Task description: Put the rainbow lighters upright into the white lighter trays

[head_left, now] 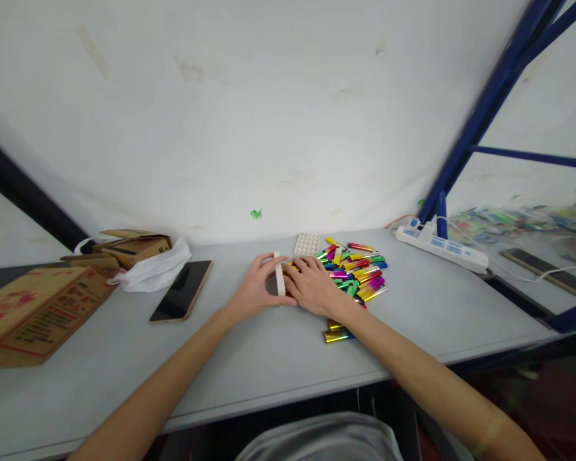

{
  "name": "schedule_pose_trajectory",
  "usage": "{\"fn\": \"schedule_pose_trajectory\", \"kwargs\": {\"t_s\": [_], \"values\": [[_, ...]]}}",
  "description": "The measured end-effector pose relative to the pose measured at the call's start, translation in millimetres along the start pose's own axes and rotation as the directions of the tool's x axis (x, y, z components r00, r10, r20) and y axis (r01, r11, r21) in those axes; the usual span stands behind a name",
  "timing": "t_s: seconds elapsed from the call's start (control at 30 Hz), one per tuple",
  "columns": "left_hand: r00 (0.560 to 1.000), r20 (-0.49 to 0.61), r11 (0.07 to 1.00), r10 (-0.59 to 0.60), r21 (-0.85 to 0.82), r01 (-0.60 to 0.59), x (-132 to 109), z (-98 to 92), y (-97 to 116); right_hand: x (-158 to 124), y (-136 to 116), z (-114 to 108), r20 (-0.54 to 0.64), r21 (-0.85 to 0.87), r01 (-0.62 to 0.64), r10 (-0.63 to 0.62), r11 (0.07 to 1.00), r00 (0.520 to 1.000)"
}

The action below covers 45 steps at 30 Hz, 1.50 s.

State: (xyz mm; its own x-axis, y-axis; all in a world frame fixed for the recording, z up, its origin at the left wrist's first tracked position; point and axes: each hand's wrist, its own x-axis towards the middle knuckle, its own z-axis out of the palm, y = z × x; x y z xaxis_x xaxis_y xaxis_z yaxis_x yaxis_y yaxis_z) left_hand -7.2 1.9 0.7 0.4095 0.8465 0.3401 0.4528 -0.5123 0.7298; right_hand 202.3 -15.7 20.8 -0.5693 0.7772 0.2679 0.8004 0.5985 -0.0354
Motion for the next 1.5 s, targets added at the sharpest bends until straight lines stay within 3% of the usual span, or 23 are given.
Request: {"fn": "schedule_pose_trajectory", "kwargs": {"t_s": [0.2,0.5,0.77,1.03,1.3,1.5], "values": [[1.000,-0.004,1.000,0.026,0.011,-0.026,3,4.5,-1,-3,-7,3,-0.006,-0.023,-0.053,0.053,0.998,0.999],[0.994,0.106,1.000,0.001,0.001,-0.001,-2,-24.8,9,-8,-1,-3,-0.001,-0.021,-0.079,0.079,0.997,0.997],[0.998,0.060,0.999,-0.029,-0.038,0.031,3,-12.1,10,-4,-14,11,-0.029,-0.077,-0.084,0.082,0.993,0.996],[0.993,0.108,0.999,-0.053,0.005,0.053,0,-38.8,8,-9,-7,11,-0.063,-0.102,-0.135,0.129,0.986,0.990],[0.994,0.093,0.998,-0.052,-0.014,0.054,2,-26.2,13,-3,-17,10,-0.078,-0.077,-0.096,0.090,0.992,0.993],[0.990,0.126,0.998,-0.064,0.018,0.062,-1,-48.2,6,-6,-11,11,-0.060,-0.060,-0.138,0.134,0.989,0.989]]}}
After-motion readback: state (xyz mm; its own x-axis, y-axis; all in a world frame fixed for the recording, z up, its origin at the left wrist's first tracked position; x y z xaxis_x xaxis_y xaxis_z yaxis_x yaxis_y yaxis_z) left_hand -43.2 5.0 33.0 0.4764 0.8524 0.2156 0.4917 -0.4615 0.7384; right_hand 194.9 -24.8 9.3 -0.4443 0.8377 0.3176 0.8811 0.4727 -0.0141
